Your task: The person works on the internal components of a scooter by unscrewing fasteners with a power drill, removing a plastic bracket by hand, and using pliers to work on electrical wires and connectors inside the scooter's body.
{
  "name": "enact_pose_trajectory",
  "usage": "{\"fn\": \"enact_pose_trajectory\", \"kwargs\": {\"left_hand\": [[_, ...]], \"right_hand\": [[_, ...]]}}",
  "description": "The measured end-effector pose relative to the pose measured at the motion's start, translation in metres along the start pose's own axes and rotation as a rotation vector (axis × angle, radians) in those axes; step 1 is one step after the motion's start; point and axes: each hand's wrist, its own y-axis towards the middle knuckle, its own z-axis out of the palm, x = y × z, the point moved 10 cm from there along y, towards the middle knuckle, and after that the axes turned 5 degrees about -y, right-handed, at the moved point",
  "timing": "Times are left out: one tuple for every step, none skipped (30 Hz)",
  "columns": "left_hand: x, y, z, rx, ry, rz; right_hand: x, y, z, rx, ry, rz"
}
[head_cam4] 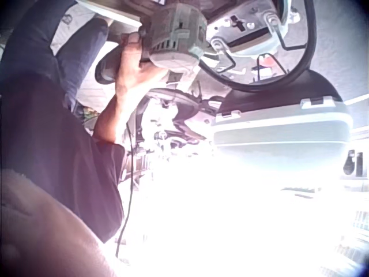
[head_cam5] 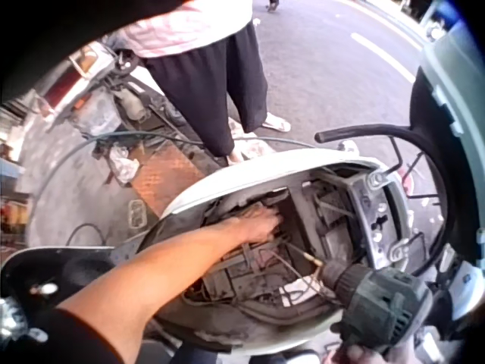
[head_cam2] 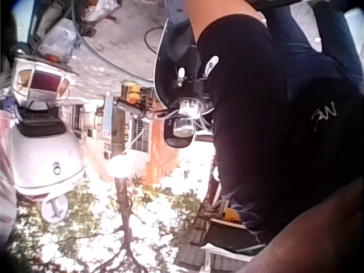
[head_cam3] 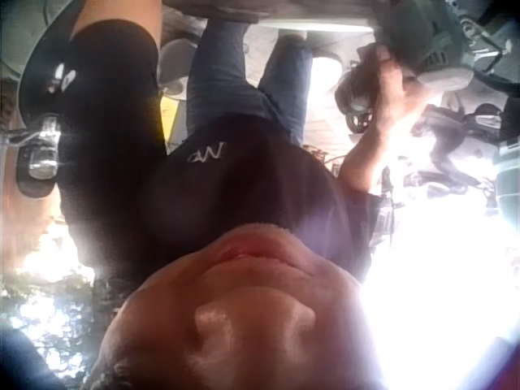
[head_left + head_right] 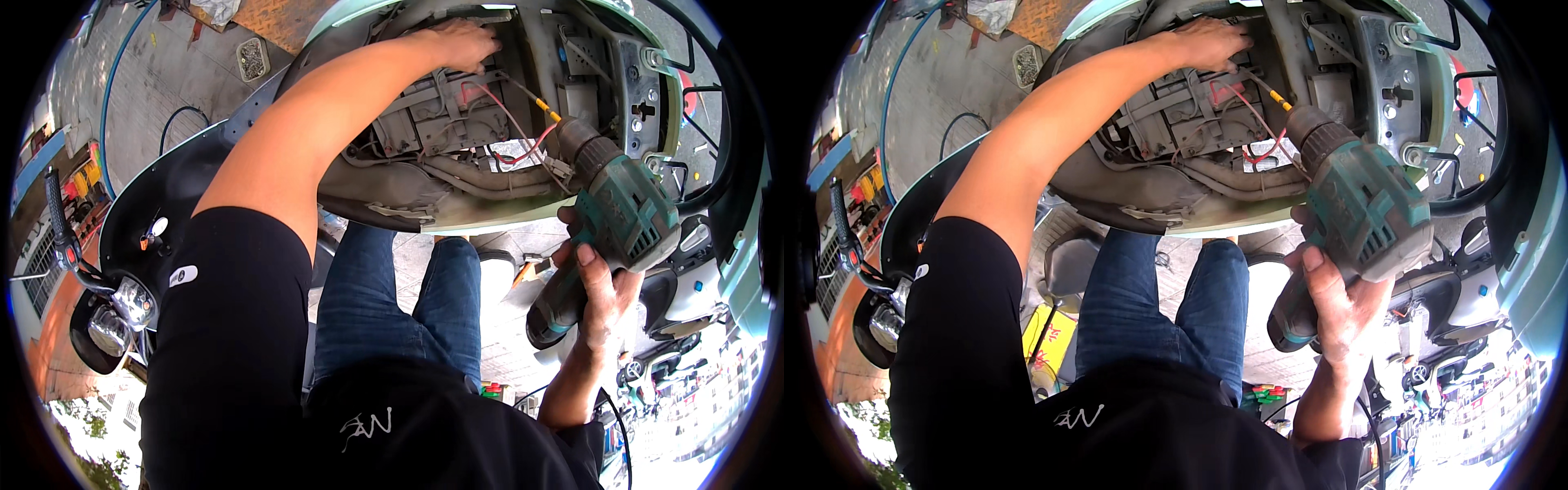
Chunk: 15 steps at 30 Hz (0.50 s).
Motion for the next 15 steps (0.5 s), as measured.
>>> {"fn": "enact_pose_trajectory", "kwargs": {"left_hand": [[0.000, -0.001, 0.000, -0.022, -0.011, -0.015], [0.000, -0.001, -0.002, -0.045, -0.024, -0.030], [0.003, 0.001, -0.003, -0.046, -0.042, -0.030], [0.005, 0.001, -0.002, -0.042, -0.067, -0.034], [0.007, 0.000, 0.000, -0.038, -0.092, -0.039], [0.004, -0.003, 0.005, -0.021, -0.074, -0.034], [0.002, -0.001, 0.004, -0.012, -0.046, -0.022], [0.000, 0.000, 0.002, -0.003, -0.018, -0.012], [-0.001, 0.001, 0.000, 0.006, -0.020, -0.008], [0.000, 0.003, 0.002, 0.021, -0.010, -0.005], [0.001, 0.004, 0.005, 0.037, 0.001, -0.003], [0.002, 0.003, 0.008, 0.053, 0.012, -0.002], [-0.001, 0.001, 0.008, 0.042, 0.011, 0.035], [0.000, 0.001, 0.006, 0.042, 0.023, 0.050], [0.000, 0.001, 0.006, 0.042, 0.035, 0.065]], "right_hand": [[-0.001, 0.002, 0.003, -0.021, 0.025, -0.015], [-0.002, 0.003, 0.005, -0.042, 0.048, -0.030], [-0.004, 0.004, 0.009, -0.050, 0.051, -0.010], [-0.006, 0.004, 0.014, -0.065, 0.046, 0.008], [-0.008, 0.005, 0.019, -0.080, 0.042, 0.025], [-0.011, 0.005, 0.024, -0.094, 0.037, 0.042], [-0.012, 0.006, 0.030, -0.091, 0.045, 0.055], [-0.010, 0.007, 0.035, -0.111, 0.050, 0.048], [-0.015, 0.009, 0.039, -0.108, 0.040, 0.066], [-0.019, 0.012, 0.044, -0.103, 0.036, 0.080], [-0.018, 0.013, 0.051, -0.120, 0.073, 0.081], [-0.019, 0.013, 0.056, -0.131, 0.087, 0.086], [-0.022, 0.014, 0.060, -0.139, 0.103, 0.091], [-0.024, 0.016, 0.064, -0.146, 0.120, 0.096], [-0.025, 0.019, 0.068, -0.170, 0.160, 0.106]]}}
